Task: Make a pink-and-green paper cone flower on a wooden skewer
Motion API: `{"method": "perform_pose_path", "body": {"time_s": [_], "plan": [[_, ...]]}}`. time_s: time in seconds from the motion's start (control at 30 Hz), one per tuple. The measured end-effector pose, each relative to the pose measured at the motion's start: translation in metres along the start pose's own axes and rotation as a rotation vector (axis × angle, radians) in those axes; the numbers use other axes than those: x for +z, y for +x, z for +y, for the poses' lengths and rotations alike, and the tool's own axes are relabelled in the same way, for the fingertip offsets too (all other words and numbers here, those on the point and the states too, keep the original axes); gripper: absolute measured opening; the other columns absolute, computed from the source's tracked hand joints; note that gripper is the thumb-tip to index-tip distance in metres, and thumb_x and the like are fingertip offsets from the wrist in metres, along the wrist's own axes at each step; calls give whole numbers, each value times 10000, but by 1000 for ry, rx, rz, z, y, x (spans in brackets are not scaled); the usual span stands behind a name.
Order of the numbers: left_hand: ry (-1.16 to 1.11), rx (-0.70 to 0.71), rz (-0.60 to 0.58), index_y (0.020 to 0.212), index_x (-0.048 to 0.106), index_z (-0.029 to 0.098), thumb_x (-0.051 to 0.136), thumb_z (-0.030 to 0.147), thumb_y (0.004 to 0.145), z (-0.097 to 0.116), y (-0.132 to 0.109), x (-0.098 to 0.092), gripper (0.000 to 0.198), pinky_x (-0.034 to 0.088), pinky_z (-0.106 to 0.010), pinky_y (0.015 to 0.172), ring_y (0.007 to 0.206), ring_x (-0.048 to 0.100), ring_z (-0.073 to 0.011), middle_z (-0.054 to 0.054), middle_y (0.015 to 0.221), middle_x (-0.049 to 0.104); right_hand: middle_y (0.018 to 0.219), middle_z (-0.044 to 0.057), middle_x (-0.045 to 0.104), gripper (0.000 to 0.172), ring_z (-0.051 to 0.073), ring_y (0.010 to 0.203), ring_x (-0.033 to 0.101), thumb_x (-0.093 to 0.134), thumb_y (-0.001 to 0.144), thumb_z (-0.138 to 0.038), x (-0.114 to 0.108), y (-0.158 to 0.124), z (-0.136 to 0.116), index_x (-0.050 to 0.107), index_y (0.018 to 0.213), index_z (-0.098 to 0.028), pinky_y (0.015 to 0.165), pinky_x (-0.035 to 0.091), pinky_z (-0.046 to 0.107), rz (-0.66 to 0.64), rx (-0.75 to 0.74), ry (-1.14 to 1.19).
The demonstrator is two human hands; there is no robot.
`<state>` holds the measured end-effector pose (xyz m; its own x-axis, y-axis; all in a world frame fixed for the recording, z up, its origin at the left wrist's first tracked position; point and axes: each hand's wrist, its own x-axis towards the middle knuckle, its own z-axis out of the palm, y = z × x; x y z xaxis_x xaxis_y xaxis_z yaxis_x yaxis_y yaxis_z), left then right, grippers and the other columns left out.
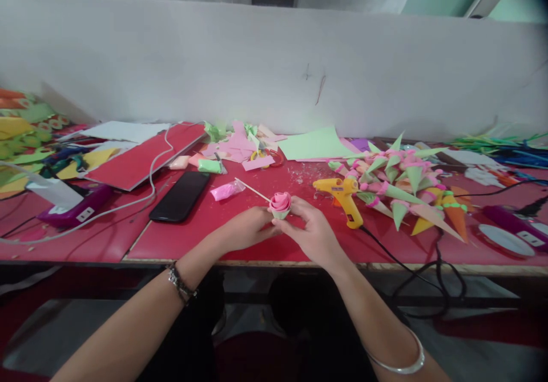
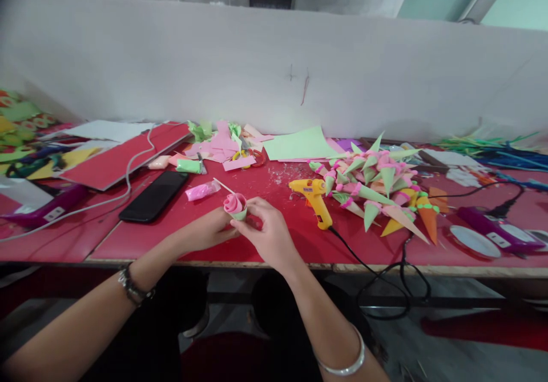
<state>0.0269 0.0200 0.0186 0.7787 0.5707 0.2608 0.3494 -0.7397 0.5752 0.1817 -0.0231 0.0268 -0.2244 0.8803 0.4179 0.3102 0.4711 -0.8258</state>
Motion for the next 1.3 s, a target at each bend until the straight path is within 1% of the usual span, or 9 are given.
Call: {"method": "perform_pose_path", "body": {"time_s": [0.33, 0.47, 0.53, 0.67, 0.73, 0.83, 0.93, 1.13, 1.3], "plan": [[-77, -10, -96, 753, 628, 138, 399, 260, 859, -4, 0, -3, 280, 423, -223, 661, 698, 597, -144, -75, 757, 657, 803, 32, 600, 126, 159, 789, 569, 549, 773, -258, 0, -1, 1, 646, 783, -179, 723, 435, 265, -6, 44, -61], [-70, -33, -151, 817, 667, 152, 484, 330, 817, -7, -4, -19, 255, 421, -215, 610, 643, 592, -137, -54, 734, 676, 716, 22, 620, 164, 147, 671, 567, 550, 766, -303, -1, -1, 1, 641, 806, -171, 613, 431, 243, 34, 101, -46], [-20, -105, -75, 860, 670, 169, 526, 362, 783, -16, -8, -31, 253, 428, -226, 637, 677, 594, -146, -45, 777, 683, 634, 14, 610, 204, 140, 588, 555, 542, 766, -344, -1, -1, 2, 638, 792, -166, 558, 422, 242, 44, 140, -37], [289, -385, 272, 953, 622, 163, 471, 378, 804, -45, -17, -48, 302, 432, -273, 766, 856, 585, -186, -67, 969, 652, 607, 16, 614, 204, 144, 513, 571, 544, 752, -352, 0, -1, 8, 612, 806, -167, 523, 433, 256, 0, 251, -17], [451, -475, 328, 1076, 555, 129, 473, 357, 800, -60, -20, -48, 367, 392, -329, 871, 1037, 516, -244, -112, 1122, 581, 577, 16, 622, 182, 150, 478, 577, 549, 745, -325, 2, -1, 11, 598, 829, -172, 493, 422, 254, -62, 316, -88], [521, -561, 309, 1163, 478, 93, 526, 361, 754, -76, -22, -43, 492, 355, -420, 910, 1122, 447, -323, -178, 1206, 508, 454, 2, 581, 209, 161, 425, 555, 516, 764, -299, 2, 0, 14, 603, 897, -163, 461, 381, 256, -144, 350, -325], [549, -612, 271, 1133, 492, 111, 539, 375, 727, -81, -23, -40, 486, 381, -435, 874, 1068, 488, -332, -183, 1158, 532, 450, 12, 581, 322, 169, 422, 550, 479, 791, -290, 2, 1, 15, 573, 1052, -128, 470, 365, 264, -162, 361, -498], [546, -586, 241, 918, 554, 150, 515, 265, 700, -80, -21, -41, 250, 391, -366, 870, 981, 516, -268, -115, 960, 583, 622, 65, 635, 363, 200, 572, 587, 491, 789, -297, 2, 1, 16, 534, 1116, -147, 476, 324, 257, -115, 330, -691], [470, -465, 296, 983, 487, 128, 454, 232, 740, -63, -15, -41, 266, 407, -294, 838, 928, 526, -191, -94, 993, 559, 665, 40, 636, 249, 185, 596, 580, 469, 805, -321, 3, -1, 13, 558, 1000, -194, 481, 303, 245, 40, 236, -741]]}}
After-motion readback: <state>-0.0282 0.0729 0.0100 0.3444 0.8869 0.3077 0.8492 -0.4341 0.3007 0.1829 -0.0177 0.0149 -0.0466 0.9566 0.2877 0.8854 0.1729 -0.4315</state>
